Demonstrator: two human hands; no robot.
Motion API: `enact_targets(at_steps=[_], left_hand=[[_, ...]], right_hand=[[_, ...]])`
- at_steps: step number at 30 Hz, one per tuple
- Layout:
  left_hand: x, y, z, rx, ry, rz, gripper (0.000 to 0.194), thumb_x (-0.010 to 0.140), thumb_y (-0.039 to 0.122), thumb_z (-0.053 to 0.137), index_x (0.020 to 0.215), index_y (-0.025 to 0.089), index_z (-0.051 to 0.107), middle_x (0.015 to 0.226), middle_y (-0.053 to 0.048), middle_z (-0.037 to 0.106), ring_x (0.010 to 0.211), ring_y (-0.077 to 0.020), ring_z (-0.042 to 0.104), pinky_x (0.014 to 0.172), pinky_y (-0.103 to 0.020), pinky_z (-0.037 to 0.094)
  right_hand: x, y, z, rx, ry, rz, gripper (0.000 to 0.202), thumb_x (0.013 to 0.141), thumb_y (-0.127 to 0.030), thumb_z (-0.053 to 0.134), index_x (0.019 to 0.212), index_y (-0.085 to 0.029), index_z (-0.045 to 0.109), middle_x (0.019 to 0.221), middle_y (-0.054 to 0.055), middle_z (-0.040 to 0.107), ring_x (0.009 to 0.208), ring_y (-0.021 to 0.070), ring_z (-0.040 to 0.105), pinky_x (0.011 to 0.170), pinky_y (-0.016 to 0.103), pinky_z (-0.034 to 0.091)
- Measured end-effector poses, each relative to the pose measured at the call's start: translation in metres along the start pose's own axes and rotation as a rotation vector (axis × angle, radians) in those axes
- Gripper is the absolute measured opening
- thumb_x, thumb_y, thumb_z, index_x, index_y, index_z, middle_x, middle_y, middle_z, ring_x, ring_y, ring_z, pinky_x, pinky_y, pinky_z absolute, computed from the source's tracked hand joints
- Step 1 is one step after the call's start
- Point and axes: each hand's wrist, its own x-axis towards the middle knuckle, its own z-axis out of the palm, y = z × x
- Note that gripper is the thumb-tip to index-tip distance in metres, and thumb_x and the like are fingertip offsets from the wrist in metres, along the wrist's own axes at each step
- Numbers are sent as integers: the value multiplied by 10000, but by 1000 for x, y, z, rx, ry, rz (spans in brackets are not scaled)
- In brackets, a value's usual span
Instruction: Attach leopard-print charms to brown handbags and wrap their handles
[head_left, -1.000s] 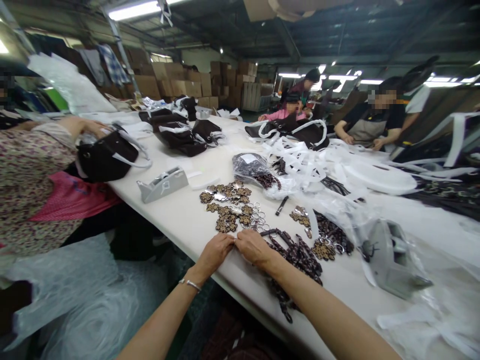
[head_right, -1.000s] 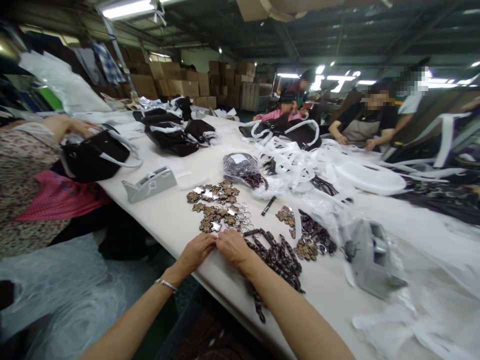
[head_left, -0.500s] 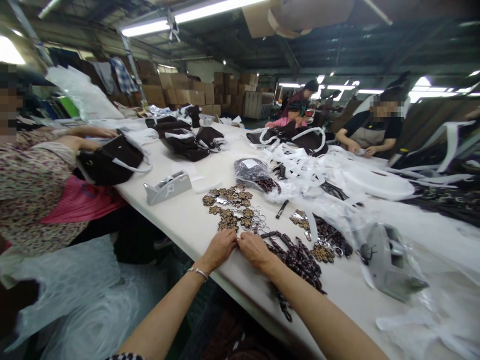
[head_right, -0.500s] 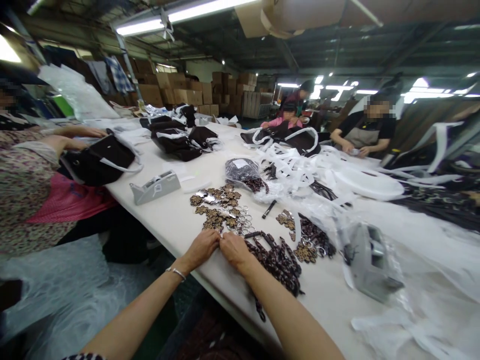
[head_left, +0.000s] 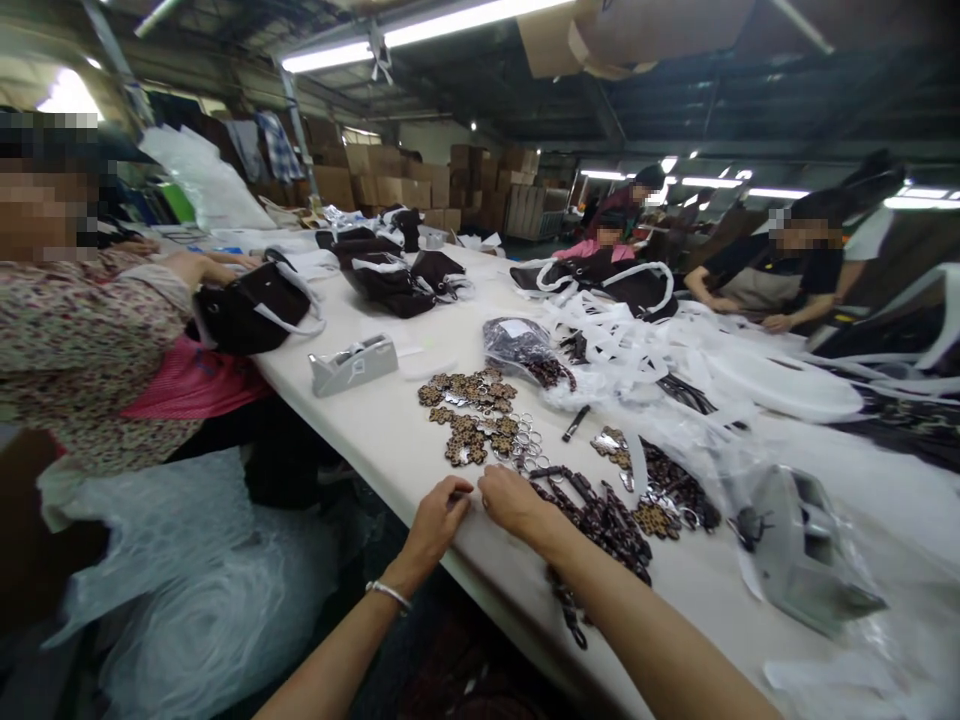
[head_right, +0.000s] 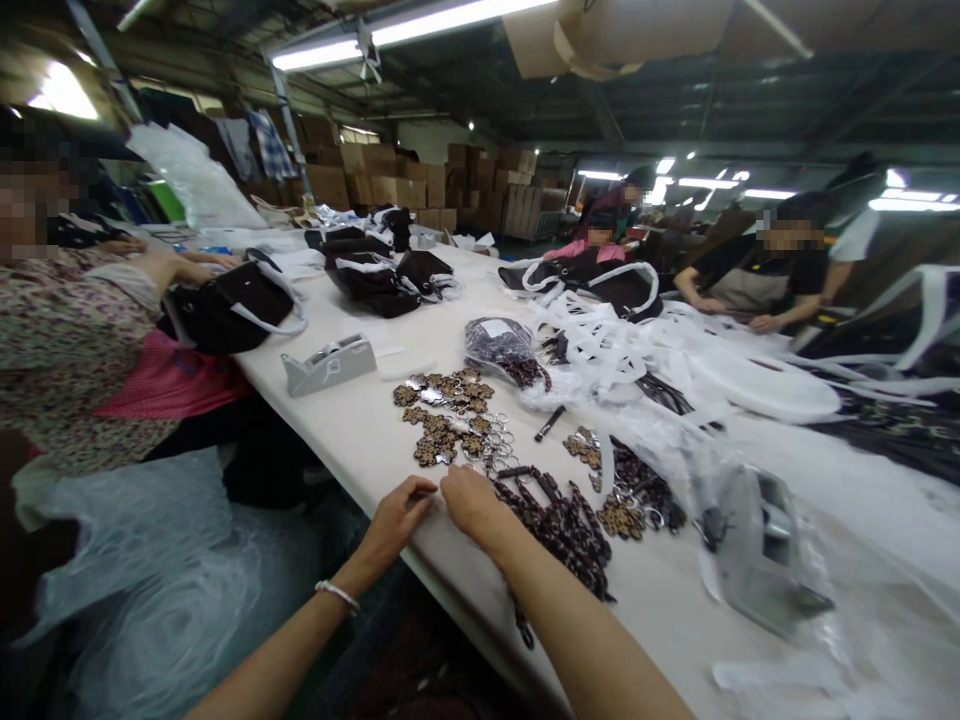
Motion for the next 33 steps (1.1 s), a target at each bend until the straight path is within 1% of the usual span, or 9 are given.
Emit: enact_targets(at_steps=[4,6,10,12,14,16,22,27,33], left_hand=[[-1,8,-1,-92,63,-104,202,852,219,515,1025,186,615,1021,-71,677,963,-209,629,919,-385,485],[-1,12,-2,-130,61,-149,223,850,246,522,1035,174,624,1017,-80,682,913,-206,640,869,-378,509],[-4,30,-4,-409,-99,-270,239,854,326,553,982,152,654,895,-64,692,799,-183,659,708,-306,550],[-7,41,-4,-639,-185,-342,255,849,378,595,921,142,662,847,-51,674,768,-166,652,690,-283,548],[-10,53,-4,-792,-206,-386,277,827,411,651,868,137,659,820,-35,653,734,-149,640,703,-284,550],[-13,62,-5,-869,-204,-410,291,805,417,692,840,131,650,788,-22,632,692,-138,629,698,-293,554],[-19,80,-15,-990,-226,-442,274,851,397,654,837,125,618,844,-38,613,737,-139,614,637,-256,540],[-22,82,-23,-982,-294,-457,236,851,356,667,899,144,577,883,-65,647,852,-174,646,628,-213,515],[-28,71,-34,-1004,-417,-580,254,820,347,701,846,162,529,853,-32,647,791,-176,690,569,-214,538]], right_hand=[[-4,18,-5,258,50,91,144,705,-58,642,812,-154,648,828,78,715,819,209,672,740,304,493],[-14,21,-4,425,74,153,136,730,-120,644,861,-154,632,749,39,713,696,177,677,655,280,507],[-44,8,0,771,97,242,190,843,-312,574,912,-139,608,776,47,726,659,156,697,614,274,552],[-58,-2,0,1110,133,313,275,791,-385,666,894,-135,613,793,57,724,683,164,700,654,295,571],[-68,-11,-3,1460,165,388,352,681,-396,788,847,-130,629,749,52,715,648,158,687,658,300,576],[-74,-17,-7,1625,170,431,384,606,-376,853,803,-124,642,699,47,706,606,146,668,635,287,570],[-81,-26,-20,1584,242,403,333,626,-365,848,753,-131,648,653,44,704,579,141,645,608,275,546],[-80,-32,-21,1325,354,355,251,690,-364,799,698,-147,674,616,27,684,561,128,597,559,244,488],[-72,-23,-21,1133,178,231,142,693,-307,782,701,-175,727,662,9,680,579,132,588,536,236,475]])
